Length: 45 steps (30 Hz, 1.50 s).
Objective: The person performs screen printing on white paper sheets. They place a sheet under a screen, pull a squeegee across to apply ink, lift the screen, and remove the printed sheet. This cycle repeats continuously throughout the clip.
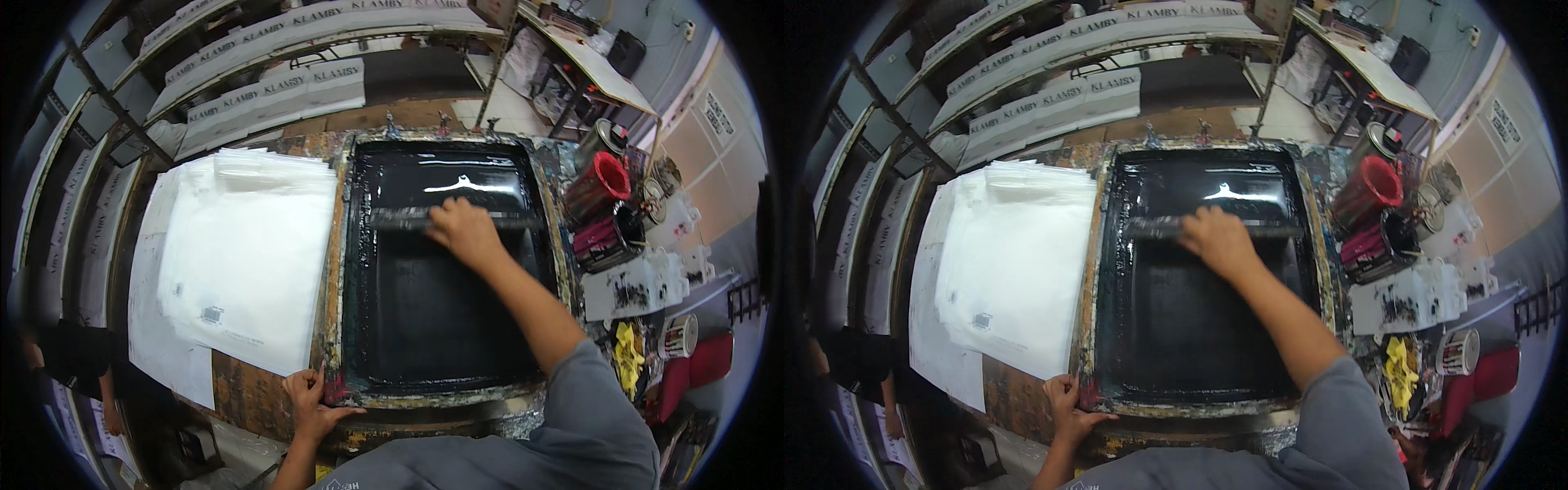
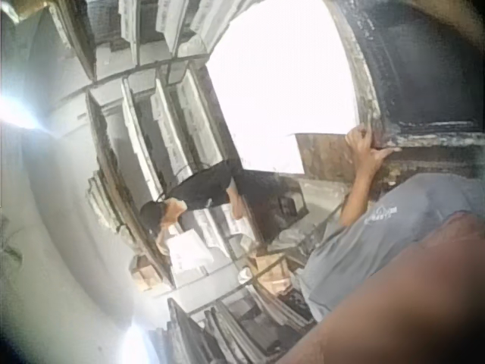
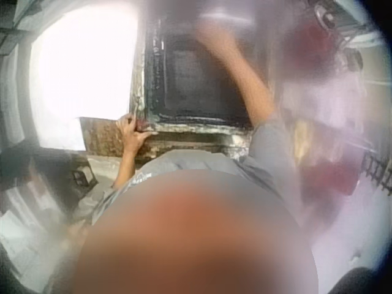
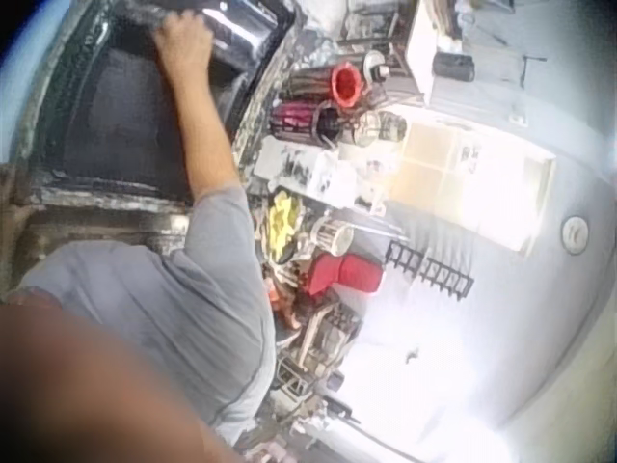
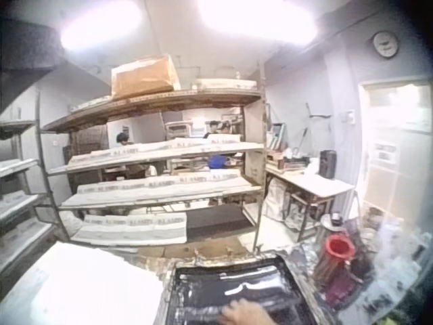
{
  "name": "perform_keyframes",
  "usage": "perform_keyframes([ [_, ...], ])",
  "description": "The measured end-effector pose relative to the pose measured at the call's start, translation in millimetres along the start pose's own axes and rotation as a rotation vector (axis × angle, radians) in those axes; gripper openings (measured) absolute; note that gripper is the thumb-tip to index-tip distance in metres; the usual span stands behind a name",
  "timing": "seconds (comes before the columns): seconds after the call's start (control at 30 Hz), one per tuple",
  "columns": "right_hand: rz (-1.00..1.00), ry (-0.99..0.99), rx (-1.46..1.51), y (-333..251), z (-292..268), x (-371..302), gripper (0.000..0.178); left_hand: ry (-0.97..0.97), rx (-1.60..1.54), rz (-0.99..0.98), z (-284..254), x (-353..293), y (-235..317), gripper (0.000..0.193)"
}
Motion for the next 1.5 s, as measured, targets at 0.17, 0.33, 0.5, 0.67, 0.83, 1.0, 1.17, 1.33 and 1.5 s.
perform_keyframes([
  [0.17, -0.048, -0.268, 0.022, 66, 0, 111, 0.046, 0.210, -0.308, -0.083, 3, -14, -7, 0.138],
  [0.33, -0.037, -0.121, -0.043, 71, 1, 119, 0.044, 0.271, -0.623, -0.201, 36, -33, -20, 0.138],
  [0.5, -0.063, -0.041, -0.087, 11, -8, 34, 0.037, 0.242, -0.559, -0.121, 34, -28, -17, 0.129],
  [0.67, 0.018, -0.235, -0.076, -94, -66, -100, 0.035, 0.266, -0.482, -0.016, 24, -18, -8, 0.123],
  [0.83, 0.122, -0.306, 0.102, -153, -116, -190, 0.040, 0.299, -0.590, -0.015, 4, -14, 14, 0.111],
  [1.0, -0.002, 0.072, -0.081, -182, -227, -161, 0.035, 0.453, -1.093, 0.038, -62, 15, 69, 0.091],
  [1.17, 0.040, 0.300, -0.160, -167, -323, -78, 0.031, 0.725, -0.996, 0.308, -140, 84, 104, 0.095],
  [1.33, -0.072, 0.545, -0.107, -142, -370, -26, 0.037, 0.479, -1.045, 0.170, -76, 212, 53, 0.037],
  [1.5, -0.021, 0.517, -0.120, -120, -388, 18, 0.050, 0.249, -0.359, 0.300, 36, 344, 50, 0.044],
])
Point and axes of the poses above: each hand's wrist, its own x-axis towards the middle knuckle, its own z-axis out of the palm, y = z × x, the point moved 10 cm from there along x, towards the middle knuckle, and after that the axes turned 2 degrees about -y, right-handed, at the moved point
